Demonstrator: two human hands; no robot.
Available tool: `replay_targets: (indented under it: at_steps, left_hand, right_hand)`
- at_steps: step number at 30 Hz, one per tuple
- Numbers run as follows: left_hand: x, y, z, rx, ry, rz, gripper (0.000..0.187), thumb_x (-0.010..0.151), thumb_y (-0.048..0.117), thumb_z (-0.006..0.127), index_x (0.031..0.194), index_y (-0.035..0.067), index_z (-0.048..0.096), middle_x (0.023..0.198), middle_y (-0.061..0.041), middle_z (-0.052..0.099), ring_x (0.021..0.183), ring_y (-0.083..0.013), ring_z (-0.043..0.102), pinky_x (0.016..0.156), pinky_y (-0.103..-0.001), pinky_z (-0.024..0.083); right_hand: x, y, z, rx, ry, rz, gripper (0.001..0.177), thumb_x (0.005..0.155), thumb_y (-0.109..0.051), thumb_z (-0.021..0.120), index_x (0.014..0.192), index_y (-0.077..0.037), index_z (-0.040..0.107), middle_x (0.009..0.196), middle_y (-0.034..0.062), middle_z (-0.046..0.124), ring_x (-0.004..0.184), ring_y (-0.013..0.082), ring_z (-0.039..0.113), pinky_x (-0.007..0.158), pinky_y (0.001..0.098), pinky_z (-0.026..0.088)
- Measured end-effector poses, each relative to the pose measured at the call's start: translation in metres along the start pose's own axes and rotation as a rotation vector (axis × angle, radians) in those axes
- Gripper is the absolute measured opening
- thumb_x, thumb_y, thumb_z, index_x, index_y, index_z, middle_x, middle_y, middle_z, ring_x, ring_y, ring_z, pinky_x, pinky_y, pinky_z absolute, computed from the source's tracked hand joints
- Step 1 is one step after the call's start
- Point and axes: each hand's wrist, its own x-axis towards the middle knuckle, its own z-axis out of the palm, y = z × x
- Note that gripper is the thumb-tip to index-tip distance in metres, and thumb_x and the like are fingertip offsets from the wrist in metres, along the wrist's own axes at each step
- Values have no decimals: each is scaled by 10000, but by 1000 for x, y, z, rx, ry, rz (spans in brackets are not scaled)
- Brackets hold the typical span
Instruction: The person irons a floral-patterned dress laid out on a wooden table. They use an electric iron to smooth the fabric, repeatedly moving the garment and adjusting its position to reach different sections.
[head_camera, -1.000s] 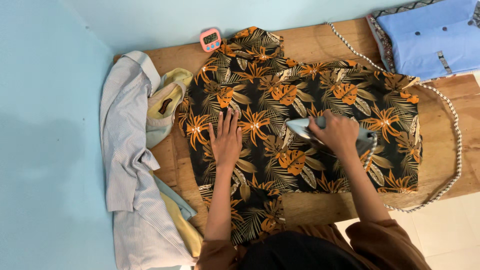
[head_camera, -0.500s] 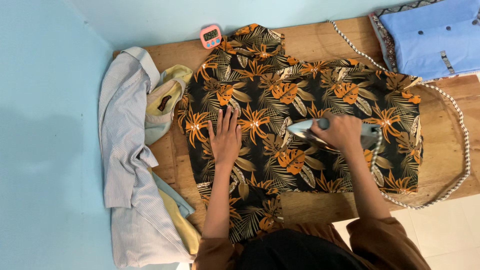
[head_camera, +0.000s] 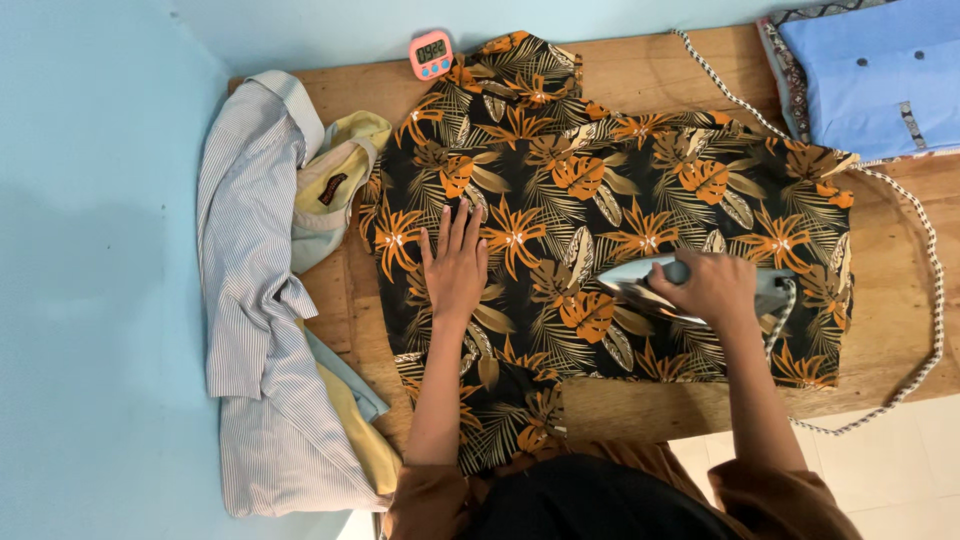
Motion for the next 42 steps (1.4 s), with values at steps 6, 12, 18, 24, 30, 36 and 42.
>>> replay_targets:
  at_steps: [6, 12, 18, 24, 30, 36, 42]
  left_hand:
    - [0, 0, 3, 10, -5, 1, 523, 1079, 334, 456, 1593, 250, 404, 1647, 19, 385, 1540, -205, 308, 1259, -543, 185]
    - [-1, -1, 4, -1, -9, 4, 518, 1089, 347, 443, 1598, 265, 393, 1653, 23, 377, 1545, -205, 295, 1256, -557, 194]
    - [1, -2, 6, -4, -27, 3, 512, 1087, 350, 449, 1590, 270, 401, 1651, 31, 377, 1545, -207, 294, 1253, -564, 192]
    - [-2, -5, 11, -21, -18, 12, 520, 1085, 339, 445, 1597, 256, 400, 1656, 21, 368, 1552, -211, 281, 1257, -556, 169]
    - [0, -4, 8, -13, -36, 5, 530, 1082, 341, 420, 1604, 263, 378, 1663, 27, 347, 1552, -205, 255, 1255, -556, 150]
    - [1, -1, 1, -12, -71, 8, 519, 1096, 329, 401, 1611, 276, 363, 1667, 26, 334, 1550, -203, 245, 1259, -545, 145]
    - [4, 4, -10, -29, -92, -13, 505, 1101, 327, 394, 1602, 270, 381, 1675, 36, 334, 1564, -195, 246, 1274, -536, 136]
  right_hand:
    - [-8, -31, -9, 166, 54, -137, 511, 808, -653, 672, 843, -160, 803, 627, 40, 695, 491, 218, 659, 477, 380, 478]
    - [-6, -115, -12, 158, 104, -237, 589, 830, -713, 669, 801, -136, 781, 493, 76, 621, 441, 258, 631, 473, 381, 491]
    - [-28, -80, -18, 138, 178, -205, 540, 810, -676, 695, 772, -144, 777, 506, 84, 632, 460, 286, 636, 487, 397, 489]
    - [-47, -7, -25, 87, 48, -48, 506, 807, -637, 691, 775, -139, 774, 562, 93, 664, 502, 293, 666, 498, 411, 506]
    - [-39, -43, -25, 167, 5, -120, 553, 809, -662, 684, 726, -119, 754, 563, 92, 676, 503, 295, 670, 518, 413, 525]
    - [-39, -92, -31, 280, 103, -285, 564, 847, -599, 709, 675, -63, 676, 620, 73, 685, 483, 248, 654, 481, 374, 512]
    - [-54, -45, -31, 251, 230, -186, 503, 855, -549, 724, 664, -90, 648, 613, 48, 676, 463, 229, 626, 449, 367, 477]
